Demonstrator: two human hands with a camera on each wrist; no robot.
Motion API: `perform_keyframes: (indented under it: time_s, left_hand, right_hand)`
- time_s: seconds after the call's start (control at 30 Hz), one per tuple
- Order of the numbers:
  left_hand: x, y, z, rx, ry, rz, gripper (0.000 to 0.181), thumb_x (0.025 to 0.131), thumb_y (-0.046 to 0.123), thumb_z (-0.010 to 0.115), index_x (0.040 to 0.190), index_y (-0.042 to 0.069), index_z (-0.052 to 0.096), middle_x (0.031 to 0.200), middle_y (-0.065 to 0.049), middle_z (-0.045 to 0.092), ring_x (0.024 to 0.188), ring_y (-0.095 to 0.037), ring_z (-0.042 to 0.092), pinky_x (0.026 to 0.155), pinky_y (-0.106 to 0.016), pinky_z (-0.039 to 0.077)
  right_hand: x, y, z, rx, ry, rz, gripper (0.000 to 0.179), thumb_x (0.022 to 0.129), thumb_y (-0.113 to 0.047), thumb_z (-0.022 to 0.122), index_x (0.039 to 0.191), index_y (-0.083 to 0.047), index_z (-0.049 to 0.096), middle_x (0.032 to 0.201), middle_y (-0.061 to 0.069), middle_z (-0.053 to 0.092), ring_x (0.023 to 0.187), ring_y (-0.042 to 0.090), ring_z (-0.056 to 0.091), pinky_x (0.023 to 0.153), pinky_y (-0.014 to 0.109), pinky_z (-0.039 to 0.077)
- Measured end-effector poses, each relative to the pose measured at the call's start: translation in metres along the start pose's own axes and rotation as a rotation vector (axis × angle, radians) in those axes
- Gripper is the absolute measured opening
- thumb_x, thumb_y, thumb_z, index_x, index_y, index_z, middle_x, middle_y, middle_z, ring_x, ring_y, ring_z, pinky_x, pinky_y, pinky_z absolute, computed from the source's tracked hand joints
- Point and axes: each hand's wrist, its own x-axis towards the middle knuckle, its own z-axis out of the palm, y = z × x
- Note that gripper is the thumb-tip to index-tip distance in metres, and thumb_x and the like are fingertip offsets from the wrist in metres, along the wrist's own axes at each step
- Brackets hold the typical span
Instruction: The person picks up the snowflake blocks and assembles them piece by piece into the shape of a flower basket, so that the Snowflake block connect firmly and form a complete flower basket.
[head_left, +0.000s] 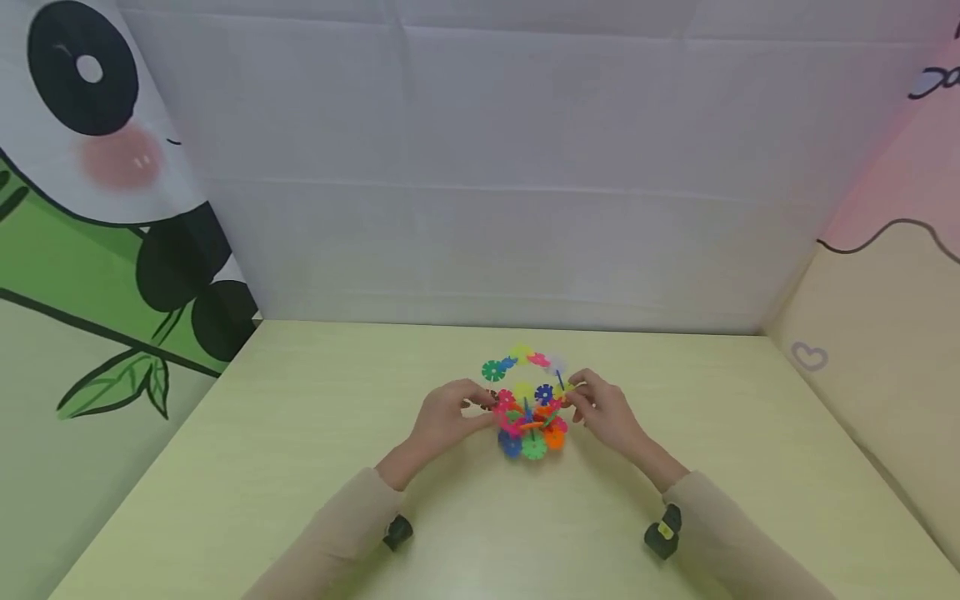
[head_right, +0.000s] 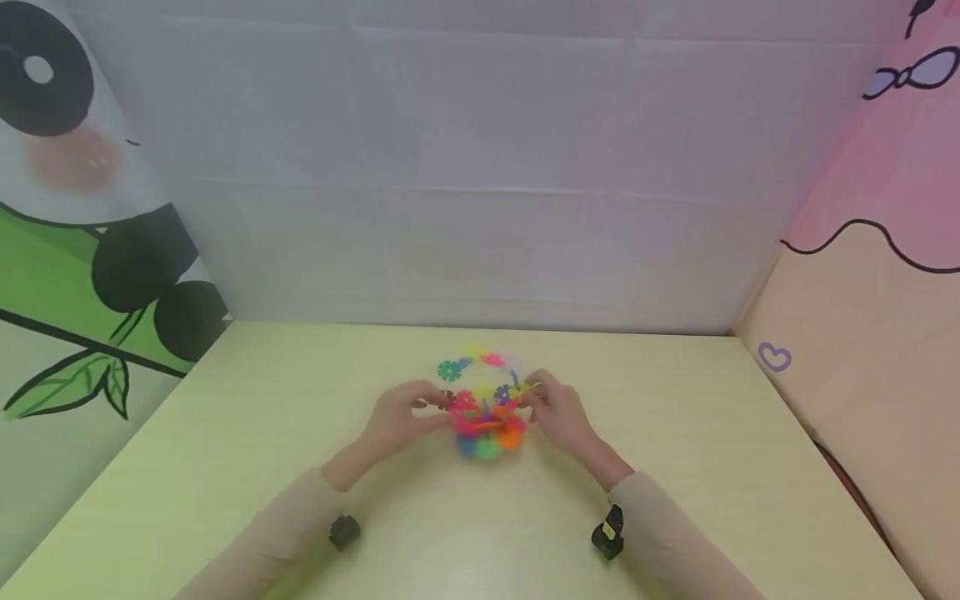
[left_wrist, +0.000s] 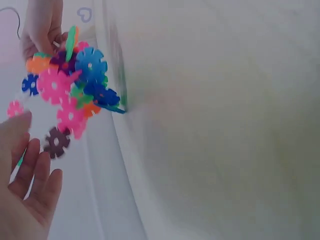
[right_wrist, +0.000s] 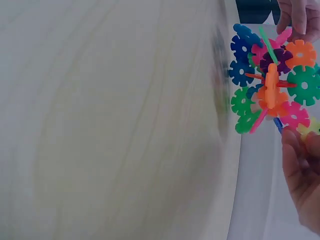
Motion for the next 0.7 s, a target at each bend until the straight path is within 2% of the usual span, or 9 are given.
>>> perform_keyframes:
  time_s: [0.1, 0.23, 0.33, 0.47, 0.7]
  left_hand:
    - [0.0, -0.01, -0.002, -0.074, 0.044, -0.109, 0.012, 0.079, 0.005, 0.077, 0.086, 0.008, 0.067, 0.085, 0.002, 0.067, 0.08, -0.018, 0.064, 0.068, -0.03, 0.054]
    - [0.002, -0.017, -0.003, -0.195, -0.002, -0.201, 0.015, 0.082, 0.0, 0.072, 0.096, 0.002, 0.065, 0.092, -0.006, 0.068, 0.082, -0.023, 0.066, 0.071, -0.032, 0.054]
    - [0.003, -0.015, -0.001, -0.259, -0.046, -0.195, 0.016, 0.084, -0.003, 0.069, 0.1, -0.002, 0.065, 0.096, -0.012, 0.068, 0.084, -0.027, 0.066, 0.074, -0.036, 0.054]
    - [0.003, -0.012, 0.004, -0.276, -0.041, -0.16, 0.01, 0.084, -0.006, 0.067, 0.093, -0.002, 0.066, 0.09, -0.012, 0.069, 0.08, -0.026, 0.066, 0.069, -0.032, 0.055]
    - [0.004, -0.007, 0.009, -0.268, -0.014, -0.206, 0.009, 0.083, -0.008, 0.067, 0.089, -0.001, 0.067, 0.086, -0.011, 0.069, 0.074, -0.022, 0.066, 0.059, -0.024, 0.053]
  right_hand:
    - [0.0, 0.006, -0.003, 0.009, -0.013, 0.03, 0.011, 0.094, 0.002, 0.055, 0.105, 0.003, 0.053, 0.084, 0.012, 0.069, 0.06, 0.027, 0.059, 0.053, 0.025, 0.05]
    - [-0.001, 0.012, -0.003, 0.022, -0.028, 0.043, 0.01, 0.095, 0.001, 0.055, 0.105, 0.003, 0.052, 0.083, 0.013, 0.068, 0.059, 0.026, 0.059, 0.053, 0.025, 0.051]
    - [-0.002, 0.014, -0.003, 0.039, -0.033, 0.043, 0.01, 0.095, 0.001, 0.055, 0.104, 0.003, 0.052, 0.082, 0.014, 0.068, 0.058, 0.026, 0.059, 0.052, 0.027, 0.052]
    - [-0.003, 0.016, -0.002, 0.048, -0.035, 0.051, 0.008, 0.095, 0.002, 0.054, 0.103, 0.003, 0.051, 0.081, 0.015, 0.067, 0.057, 0.026, 0.059, 0.051, 0.028, 0.052]
    - [-0.006, 0.018, -0.001, 0.044, -0.048, 0.089, 0.007, 0.095, 0.002, 0.053, 0.102, 0.003, 0.051, 0.082, 0.014, 0.068, 0.057, 0.024, 0.059, 0.05, 0.027, 0.051]
